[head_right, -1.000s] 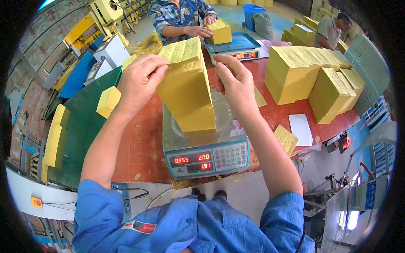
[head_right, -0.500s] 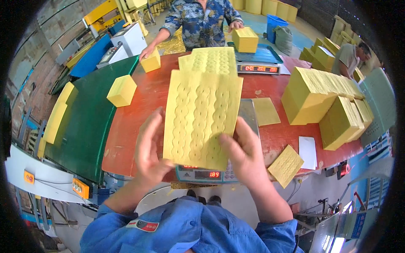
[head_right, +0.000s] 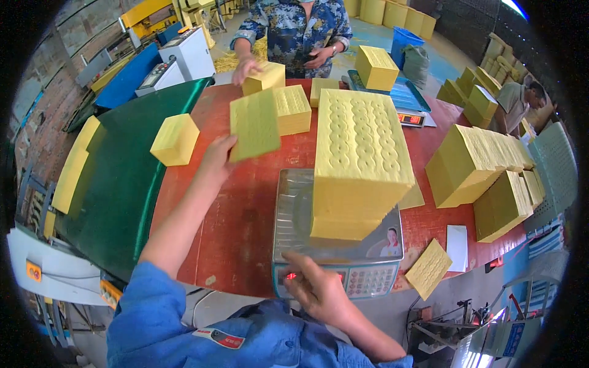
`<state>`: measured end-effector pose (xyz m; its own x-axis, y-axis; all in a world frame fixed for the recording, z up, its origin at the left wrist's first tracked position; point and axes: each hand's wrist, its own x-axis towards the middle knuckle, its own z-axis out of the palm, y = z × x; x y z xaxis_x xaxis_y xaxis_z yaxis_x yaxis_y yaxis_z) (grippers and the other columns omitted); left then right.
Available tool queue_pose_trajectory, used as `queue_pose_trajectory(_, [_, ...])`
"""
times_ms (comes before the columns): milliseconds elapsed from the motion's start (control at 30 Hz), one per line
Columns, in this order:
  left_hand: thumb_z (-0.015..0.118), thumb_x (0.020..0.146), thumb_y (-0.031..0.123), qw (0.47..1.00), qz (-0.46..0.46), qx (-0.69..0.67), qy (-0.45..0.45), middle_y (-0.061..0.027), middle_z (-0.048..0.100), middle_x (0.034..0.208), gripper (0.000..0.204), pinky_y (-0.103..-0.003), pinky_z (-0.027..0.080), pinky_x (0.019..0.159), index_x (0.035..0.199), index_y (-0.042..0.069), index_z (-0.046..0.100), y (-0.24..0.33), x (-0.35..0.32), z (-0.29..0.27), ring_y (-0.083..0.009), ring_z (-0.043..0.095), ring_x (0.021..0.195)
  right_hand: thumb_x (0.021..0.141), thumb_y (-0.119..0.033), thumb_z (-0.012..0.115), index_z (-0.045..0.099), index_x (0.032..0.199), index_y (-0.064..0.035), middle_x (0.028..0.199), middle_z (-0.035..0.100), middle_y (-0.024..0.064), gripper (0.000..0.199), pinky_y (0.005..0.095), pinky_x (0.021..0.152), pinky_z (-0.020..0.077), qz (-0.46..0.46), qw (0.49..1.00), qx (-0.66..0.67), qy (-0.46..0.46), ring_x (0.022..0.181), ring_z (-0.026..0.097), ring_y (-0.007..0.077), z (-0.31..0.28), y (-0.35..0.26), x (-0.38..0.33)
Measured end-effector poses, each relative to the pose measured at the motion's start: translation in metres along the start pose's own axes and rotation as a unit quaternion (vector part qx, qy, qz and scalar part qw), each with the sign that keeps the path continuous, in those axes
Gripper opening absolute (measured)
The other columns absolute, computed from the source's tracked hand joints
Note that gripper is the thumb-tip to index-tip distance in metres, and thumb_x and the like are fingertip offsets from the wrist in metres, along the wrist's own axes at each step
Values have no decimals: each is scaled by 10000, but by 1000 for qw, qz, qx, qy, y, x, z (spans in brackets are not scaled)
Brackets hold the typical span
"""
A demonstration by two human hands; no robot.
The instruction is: The recorder is weighing and sorting stacks of yellow paper blocks in a paper mill.
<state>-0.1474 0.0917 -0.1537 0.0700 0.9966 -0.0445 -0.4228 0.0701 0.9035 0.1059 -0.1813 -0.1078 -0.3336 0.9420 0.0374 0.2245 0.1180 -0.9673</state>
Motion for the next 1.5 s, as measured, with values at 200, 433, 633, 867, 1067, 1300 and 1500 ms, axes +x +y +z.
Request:
queue_pose_trajectory(200, [542, 943, 132, 1000, -16, -19, 19, -118, 651, 1069, 187, -420, 558, 648, 1083, 17, 586, -42, 185, 59, -250, 662, 919, 891, -19, 623, 524, 1270, 23, 970, 705, 139, 394, 301, 749, 539, 138, 986, 1, 90, 799, 685, 163, 13, 21, -22])
queue_pose_trajectory(433, [570, 913, 93, 984, -58, 109, 131, -124, 664, 1010, 161, -412, 594, 552, 1057, 25, 588, -68, 258, 53, -275, 690, 801, 926, 11, 543, 502, 1271, 62, 1028, 690, 155, 351, 283, 725, 557, 193, 968, 72, 143, 868, 688, 179, 28, 16, -17])
queue_pose_trajectory(633, [596, 895, 97, 952, -40, 250, 172, -142, 673, 910, 140, -395, 587, 481, 961, -24, 615, -79, 245, 62, -268, 688, 713, 928, -2, 556, 502, 1272, 72, 1008, 686, 149, 356, 284, 742, 552, 191, 966, 93, 145, 872, 686, 178, 29, 18, -3])
queue_pose_trajectory(867, [670, 840, 198, 844, 69, 485, 219, -153, 669, 788, 231, -386, 512, 500, 855, -31, 650, -83, 258, 27, -245, 675, 635, 960, -1, 511, 475, 1323, 26, 1079, 673, 105, 366, 239, 700, 506, 144, 970, 141, 133, 842, 650, 130, 45, 40, -15])
queue_pose_trajectory(1067, [608, 845, 368, 842, 75, 508, 163, -224, 682, 992, 383, -478, 508, 823, 981, 15, 664, -86, 223, 32, -388, 649, 971, 943, -10, 545, 510, 1268, 58, 1026, 684, 137, 333, 292, 762, 552, 172, 974, 77, 125, 904, 677, 165, 40, 23, -29])
queue_pose_trajectory(1300, [596, 941, 235, 946, 97, 310, 17, -31, 608, 774, 382, -235, 450, 511, 1261, 31, 552, -14, 64, 13, -89, 559, 615, 918, -58, 599, 548, 1260, -18, 989, 675, 137, 348, 327, 788, 532, 82, 991, 53, 87, 871, 676, 218, 27, 26, -52])
queue_pose_trajectory(1500, [531, 977, 138, 959, 91, 264, 39, -29, 606, 772, 197, -220, 395, 533, 1062, 3, 647, 25, -148, 44, -81, 529, 619, 902, -49, 603, 585, 1195, -12, 976, 677, 166, 296, 352, 792, 539, 20, 997, 46, 58, 908, 686, 260, 1, 31, -90])
